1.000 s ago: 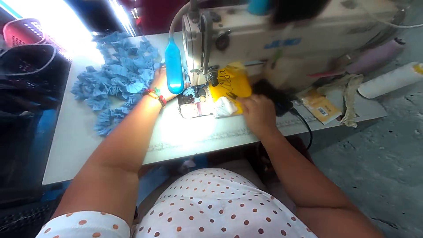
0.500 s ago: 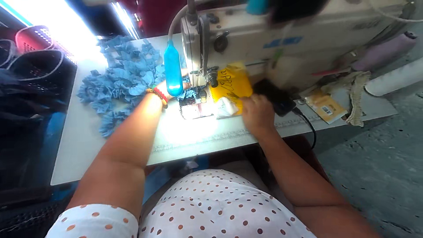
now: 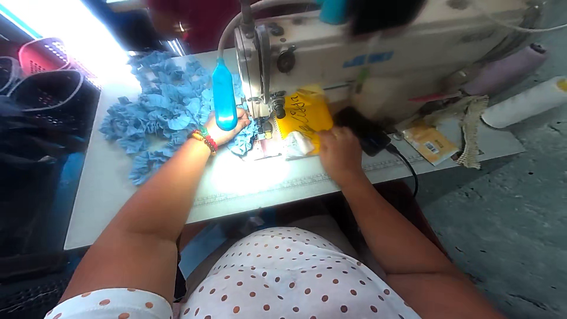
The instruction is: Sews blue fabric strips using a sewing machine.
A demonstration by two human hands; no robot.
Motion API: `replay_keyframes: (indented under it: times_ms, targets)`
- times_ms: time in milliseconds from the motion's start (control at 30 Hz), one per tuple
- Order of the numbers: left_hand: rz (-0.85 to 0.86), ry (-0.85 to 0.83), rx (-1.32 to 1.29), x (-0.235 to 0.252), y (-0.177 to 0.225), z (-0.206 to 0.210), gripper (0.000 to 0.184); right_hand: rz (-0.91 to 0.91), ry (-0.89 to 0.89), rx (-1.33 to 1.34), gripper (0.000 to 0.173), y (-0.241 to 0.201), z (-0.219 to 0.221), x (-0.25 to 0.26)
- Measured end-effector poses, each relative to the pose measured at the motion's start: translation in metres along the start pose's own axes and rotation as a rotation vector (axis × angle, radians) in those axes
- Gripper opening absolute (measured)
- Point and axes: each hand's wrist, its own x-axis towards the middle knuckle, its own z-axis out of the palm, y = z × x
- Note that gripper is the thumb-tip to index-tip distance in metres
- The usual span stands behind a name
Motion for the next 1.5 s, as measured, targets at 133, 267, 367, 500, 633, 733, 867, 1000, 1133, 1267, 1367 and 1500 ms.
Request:
replay_keyframes:
  times_ms: [133,267,367,500,633,733,867,1000,1133,1267,1367,1500]
  targets:
    - [-0.037,0.155,0.306,-0.003,-0.014,0.015,0.036,0.004,-0.004,-0.01,0.024,0.0,0.002,0.0]
    - [-0.042,0.134,0.309,-0.008,-0.01,0.015,0.033,0.015,-0.019,-0.02,0.023,0.0,0.001,0.0]
    - [0.031,0.182,-0.018,-0.002,-0.002,0.011,0.022,-0.008,-0.019,-0.027,0.024,0.0,0.001,-0.001]
    - [-0.05,0.067,-0.129,0.012,0.022,-0.002,0.022,-0.179,0.011,-0.047,0.031,-0.01,-0.004,-0.001]
    - [-0.077,-0.089,-0.04,0.023,0.024,-0.004,0.02,-0.268,0.088,0.004,0.025,-0.039,-0.002,0.026]
    - [-0.126,-0.137,0.052,0.033,0.018,-0.002,0.024,-0.193,-0.108,0.142,0.032,-0.062,0.009,0.056]
    - [-0.165,-0.124,0.111,0.038,0.012,0.001,0.023,-0.124,-0.292,0.153,0.033,-0.079,0.02,0.079]
    - [-0.18,-0.007,0.002,0.033,0.007,0.012,0.019,-0.081,-0.326,0.208,0.037,-0.079,0.024,0.082]
    - [-0.18,0.109,-0.084,0.028,0.015,0.017,0.021,-0.13,-0.4,0.286,0.038,-0.068,0.028,0.089]
    - [-0.138,0.125,-0.1,0.026,0.013,0.019,0.025,-0.134,-0.485,0.311,0.03,-0.067,0.023,0.099]
    - [-0.123,0.082,-0.089,0.029,0.008,0.015,0.021,-0.1,-0.504,0.244,0.031,-0.072,0.022,0.099]
    - [-0.16,-0.026,-0.017,0.037,0.01,0.008,0.022,-0.076,-0.474,0.214,0.045,-0.074,0.025,0.097]
